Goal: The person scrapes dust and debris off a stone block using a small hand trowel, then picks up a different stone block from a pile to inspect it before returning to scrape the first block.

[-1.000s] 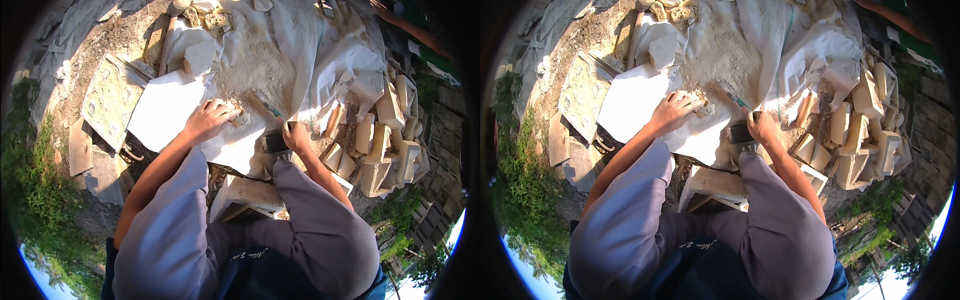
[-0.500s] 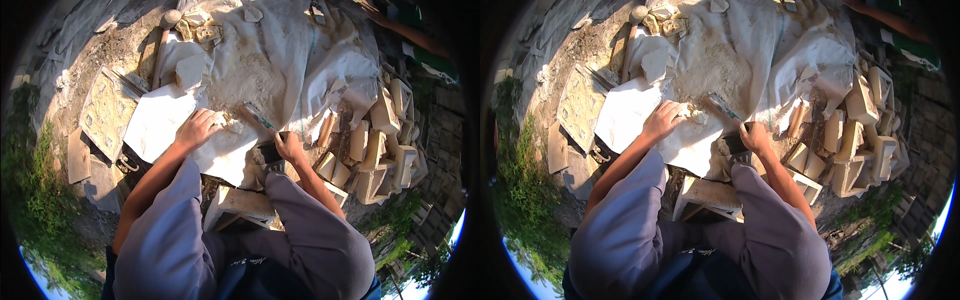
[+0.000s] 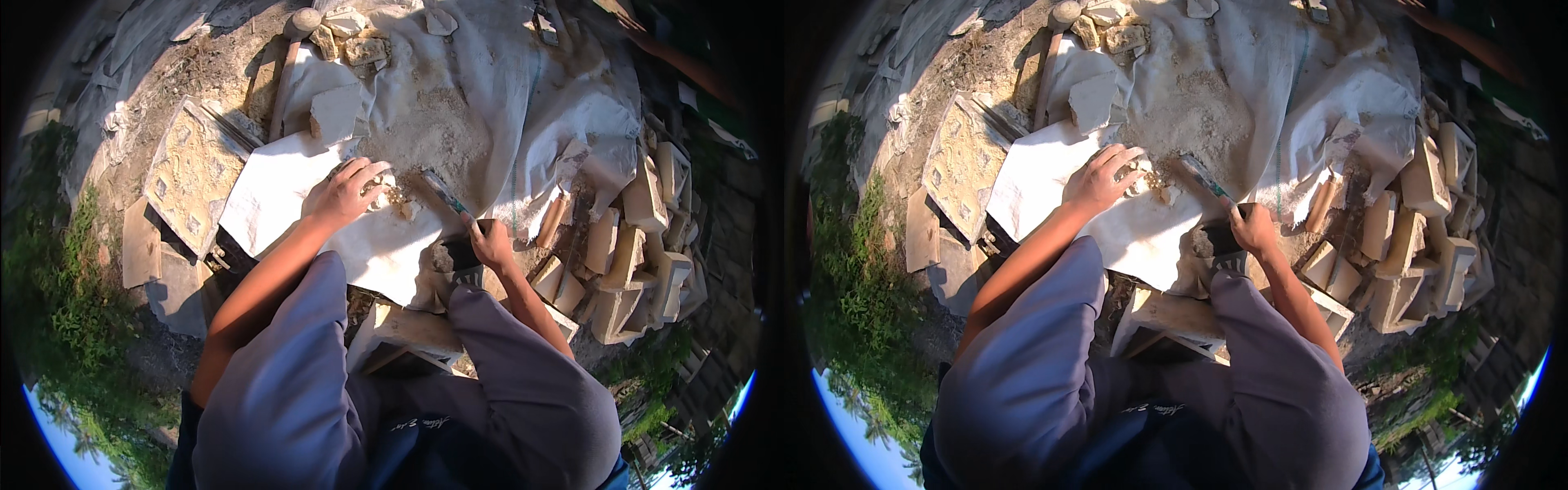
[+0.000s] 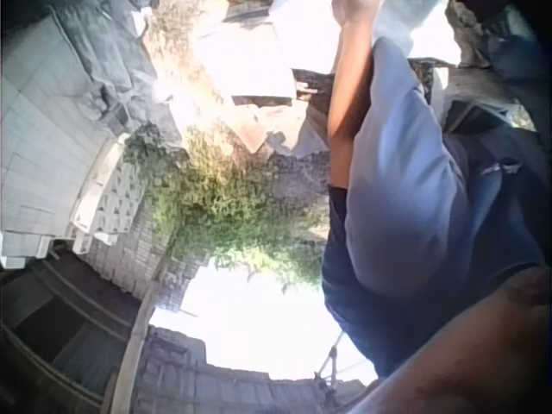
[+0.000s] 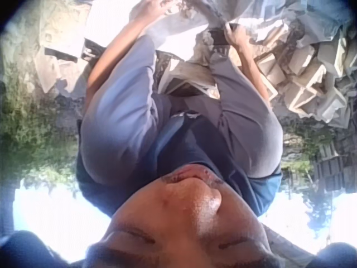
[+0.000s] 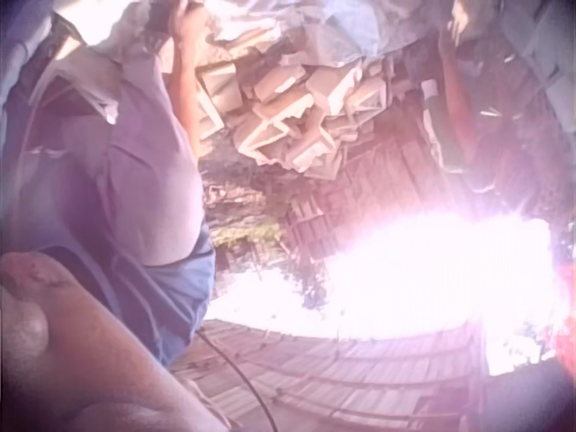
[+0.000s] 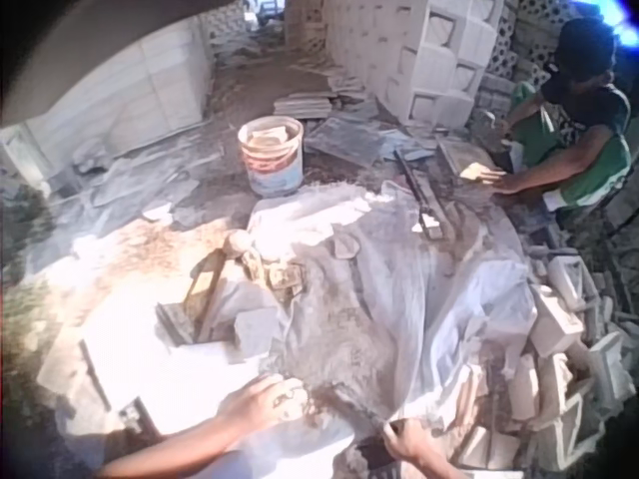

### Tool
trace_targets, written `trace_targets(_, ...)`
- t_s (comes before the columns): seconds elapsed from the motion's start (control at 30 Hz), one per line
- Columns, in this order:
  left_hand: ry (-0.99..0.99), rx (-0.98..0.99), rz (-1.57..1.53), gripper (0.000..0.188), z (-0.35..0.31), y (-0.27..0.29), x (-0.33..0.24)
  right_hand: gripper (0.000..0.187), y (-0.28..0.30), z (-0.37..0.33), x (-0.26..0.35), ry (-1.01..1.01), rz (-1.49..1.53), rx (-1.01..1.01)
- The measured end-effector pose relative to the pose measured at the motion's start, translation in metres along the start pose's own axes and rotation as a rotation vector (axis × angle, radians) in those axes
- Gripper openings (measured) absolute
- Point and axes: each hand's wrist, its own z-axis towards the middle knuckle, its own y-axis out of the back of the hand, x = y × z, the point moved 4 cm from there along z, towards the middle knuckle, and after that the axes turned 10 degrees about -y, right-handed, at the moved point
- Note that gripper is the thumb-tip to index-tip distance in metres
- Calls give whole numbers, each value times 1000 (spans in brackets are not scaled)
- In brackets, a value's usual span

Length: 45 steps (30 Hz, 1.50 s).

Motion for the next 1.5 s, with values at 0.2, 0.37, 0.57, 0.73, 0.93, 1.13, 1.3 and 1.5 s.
trace_targets(0.2, 170, 47, -251, 37, 4, -21, -1, 70, -2, 2, 0, -12, -31, 13)
trace_targets(0.37, 163, 57, -269, 38, 17, -46, -7, 70, 2, -1, 4, -36, -35, 25)
trace_targets(0.57, 205, 133, -165, 43, 4, -56, 2, 58, 6, -19, 13, -50, -65, 28)
trace_targets(0.73, 165, 213, -90, 48, 19, -62, -7, 58, -4, -27, -22, -64, 179, 12)
trace_targets(0.93, 257, 318, 68, 51, 9, -64, 1, 56, 17, -34, -1, -18, 131, -48)
trace_targets(1.13, -87, 342, 102, 60, -7, -43, -33, 59, 26, -27, 16, 133, 116, -28)
trace_targets(1.3, -65, 526, 196, 64, -9, -53, -31, 59, 7, -16, 30, 90, 25, -22)
trace_targets(1.5, 48, 767, 217, 64, -6, -57, -30, 62, 9, -15, 41, 44, 32, -1)
